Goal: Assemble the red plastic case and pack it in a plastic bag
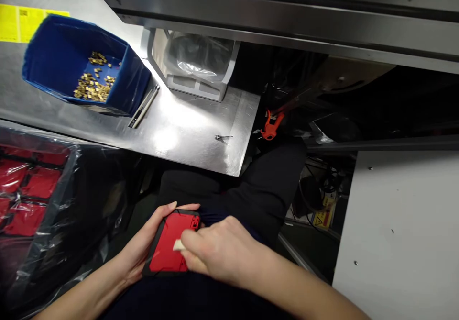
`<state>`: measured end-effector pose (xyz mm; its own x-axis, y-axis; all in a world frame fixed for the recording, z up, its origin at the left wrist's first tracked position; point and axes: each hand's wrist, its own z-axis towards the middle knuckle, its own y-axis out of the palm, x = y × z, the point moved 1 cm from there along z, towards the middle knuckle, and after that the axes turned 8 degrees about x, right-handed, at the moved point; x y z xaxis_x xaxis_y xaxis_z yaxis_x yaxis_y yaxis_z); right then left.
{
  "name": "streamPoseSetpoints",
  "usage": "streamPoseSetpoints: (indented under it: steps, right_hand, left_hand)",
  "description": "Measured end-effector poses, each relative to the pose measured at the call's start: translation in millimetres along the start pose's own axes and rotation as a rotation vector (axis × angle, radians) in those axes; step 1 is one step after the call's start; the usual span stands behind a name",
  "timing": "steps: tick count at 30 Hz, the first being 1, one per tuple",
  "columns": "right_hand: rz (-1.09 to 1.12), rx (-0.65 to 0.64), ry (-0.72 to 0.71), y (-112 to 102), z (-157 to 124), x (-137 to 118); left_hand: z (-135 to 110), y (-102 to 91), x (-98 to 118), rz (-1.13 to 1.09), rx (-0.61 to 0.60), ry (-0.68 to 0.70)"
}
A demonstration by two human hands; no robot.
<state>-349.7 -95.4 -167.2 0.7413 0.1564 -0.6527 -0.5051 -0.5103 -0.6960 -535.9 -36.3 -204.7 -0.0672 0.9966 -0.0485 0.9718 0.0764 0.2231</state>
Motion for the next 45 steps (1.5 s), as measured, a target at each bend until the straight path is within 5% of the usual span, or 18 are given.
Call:
streamPoseSetpoints:
  steps: [20,26,30,34,39,45]
  right_hand:
    - [0.002,-0.010,0.051,-6,11,12]
    - [0.051,-0.032,-0.076,-1,13,7]
    - [0.005,0.017,0.011,1,11,11]
    - [0.053,0.006,-0.131,4,14,9]
    - [-0.028,0.017,-0.001,1,22,8]
    - [0.008,-0.011,-0.038,-1,15,10]
  left_hand:
    - [3,3.3,-4,0.002,0.116,-0.011]
    - [5,1.3,-3,0.043,-0.020,0.016]
    - [6,-1.1,-4,0.039,0.045,-0.003]
    - [5,0.9,-3,0.024,0.021,-0.001]
    - [4,3.8,-2,0.025,0.094,-0.006]
    - [5,0.5,-3,0.014,0.084,-0.014]
